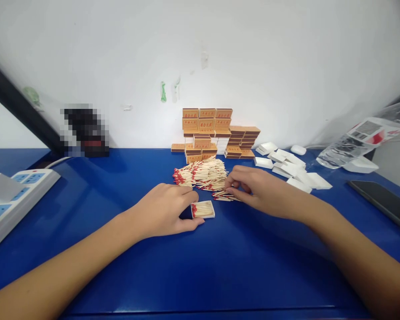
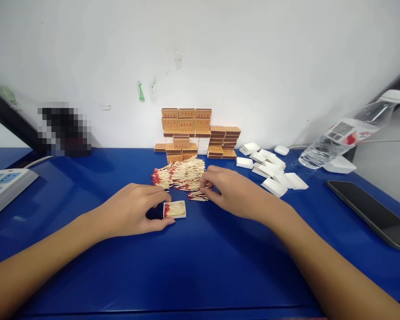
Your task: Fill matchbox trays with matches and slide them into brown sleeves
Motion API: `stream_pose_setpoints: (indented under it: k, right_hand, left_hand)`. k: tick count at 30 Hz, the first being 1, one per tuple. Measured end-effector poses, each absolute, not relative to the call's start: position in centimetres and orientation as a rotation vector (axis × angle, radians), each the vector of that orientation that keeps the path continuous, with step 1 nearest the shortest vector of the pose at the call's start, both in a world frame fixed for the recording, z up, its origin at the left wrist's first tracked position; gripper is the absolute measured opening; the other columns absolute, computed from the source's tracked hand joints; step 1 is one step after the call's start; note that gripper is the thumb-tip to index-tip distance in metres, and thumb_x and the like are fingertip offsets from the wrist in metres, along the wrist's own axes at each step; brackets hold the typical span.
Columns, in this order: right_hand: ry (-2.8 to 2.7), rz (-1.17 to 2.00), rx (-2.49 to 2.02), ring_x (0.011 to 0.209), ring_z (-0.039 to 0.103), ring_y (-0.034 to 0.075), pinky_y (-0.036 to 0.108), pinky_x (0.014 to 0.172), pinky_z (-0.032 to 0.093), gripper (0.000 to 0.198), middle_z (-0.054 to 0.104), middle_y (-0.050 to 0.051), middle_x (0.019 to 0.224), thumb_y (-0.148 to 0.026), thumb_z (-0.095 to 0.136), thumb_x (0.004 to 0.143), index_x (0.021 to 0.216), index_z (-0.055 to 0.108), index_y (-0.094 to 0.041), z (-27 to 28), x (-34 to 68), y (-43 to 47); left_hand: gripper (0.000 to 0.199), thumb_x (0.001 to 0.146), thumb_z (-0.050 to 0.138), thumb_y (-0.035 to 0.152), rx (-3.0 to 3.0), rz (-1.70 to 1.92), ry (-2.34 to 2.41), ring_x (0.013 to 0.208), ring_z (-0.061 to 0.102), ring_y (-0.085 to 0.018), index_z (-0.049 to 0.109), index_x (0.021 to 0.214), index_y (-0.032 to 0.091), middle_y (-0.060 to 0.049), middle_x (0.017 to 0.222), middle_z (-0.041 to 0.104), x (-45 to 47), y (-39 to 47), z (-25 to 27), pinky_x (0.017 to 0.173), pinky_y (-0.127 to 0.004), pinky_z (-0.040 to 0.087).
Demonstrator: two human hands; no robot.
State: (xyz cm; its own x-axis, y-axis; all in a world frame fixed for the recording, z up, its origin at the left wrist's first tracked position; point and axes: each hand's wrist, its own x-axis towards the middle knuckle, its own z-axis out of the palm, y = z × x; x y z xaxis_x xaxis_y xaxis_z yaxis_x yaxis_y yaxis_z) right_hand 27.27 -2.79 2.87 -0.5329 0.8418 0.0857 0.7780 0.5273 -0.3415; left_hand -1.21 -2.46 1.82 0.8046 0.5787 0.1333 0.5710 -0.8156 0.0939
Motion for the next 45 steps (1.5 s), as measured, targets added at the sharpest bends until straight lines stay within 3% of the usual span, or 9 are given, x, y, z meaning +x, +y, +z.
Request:
stream_pose_setpoints:
  k: [6, 16, 25, 32, 38, 45]
  right_hand:
    - [-2.587, 0.429, -1.488, 0.08, 0.059, 0.02, 0.032, 0.068, 0.043, 0.019, 0.066, 0.004, 0.092, -0.042, 0.066, 0.092, 0.09, 0.065, -0.023, 3.1, 28.9, -2.8]
    - [-2.568, 0.57, -1.546, 0.072, 0.059, 0.019, 0.031, 0.062, 0.042, 0.018, 0.068, 0.004, 0.088, -0.038, 0.059, 0.097, 0.087, 0.064, -0.023, 2.6, 29.1, -2.8]
    - [-2.601, 0.596, -1.506, 0.073, 0.056, 0.017, 0.031, 0.066, 0.042, 0.017, 0.065, 0.002, 0.086, -0.034, 0.056, 0.098, 0.086, 0.061, -0.023, 2.3, 29.3, -2.6]
    - [-2.484, 0.692, -1.185, 0.075, 0.056, 0.015, 0.028, 0.066, 0.041, 0.011, 0.064, 0.002, 0.09, -0.028, 0.059, 0.099, 0.09, 0.059, -0.022, 2.8, 25.5, -3.9]
    - [-2.591, 0.502, -1.113, 0.077, 0.06, 0.016, 0.029, 0.066, 0.043, 0.014, 0.066, 0.007, 0.106, -0.03, 0.056, 0.104, 0.097, 0.063, -0.021, 2.6, 22.7, -5.3]
    - [-2.449, 0.31, -1.303, 0.078, 0.06, 0.019, 0.03, 0.067, 0.041, 0.017, 0.066, 0.005, 0.088, -0.033, 0.06, 0.1, 0.09, 0.066, -0.022, 3.4, 25.6, -4.0]
  left_hand:
    - [0.034, 0.096, 0.063, 0.051, 2.943, 0.252, 0.939, 0.076, 0.068, -0.02, 0.071, 0.101, 0.018, -0.002, 0.089, 0.073, -1.2, -2.4, 1.7, 0.064, -0.032, 0.042]
    - [0.033, 0.096, 0.064, 0.05, 2.939, 0.239, 0.934, 0.076, 0.068, -0.02, 0.071, 0.1, 0.018, -0.002, 0.088, 0.073, -1.1, -2.3, 1.8, 0.063, -0.033, 0.043]
    - [0.033, 0.096, 0.064, 0.049, 2.938, 0.229, 0.934, 0.076, 0.068, -0.021, 0.071, 0.1, 0.017, -0.002, 0.088, 0.072, -1.2, -2.4, 1.9, 0.063, -0.034, 0.042]
    - [0.031, 0.096, 0.065, 0.048, 2.948, 0.272, 0.886, 0.075, 0.068, -0.02, 0.069, 0.097, 0.017, -0.002, 0.087, 0.071, -1.0, -2.6, 1.9, 0.062, -0.033, 0.042]
    - [0.031, 0.097, 0.062, 0.047, 2.99, 0.311, 0.849, 0.072, 0.067, -0.018, 0.066, 0.089, 0.017, -0.001, 0.082, 0.069, -1.1, -2.7, 2.0, 0.06, -0.031, 0.041]
    - [0.032, 0.096, 0.065, 0.049, 2.96, 0.294, 0.889, 0.076, 0.07, -0.02, 0.07, 0.098, 0.018, -0.001, 0.084, 0.071, -1.1, -2.6, 1.9, 0.063, -0.032, 0.044]
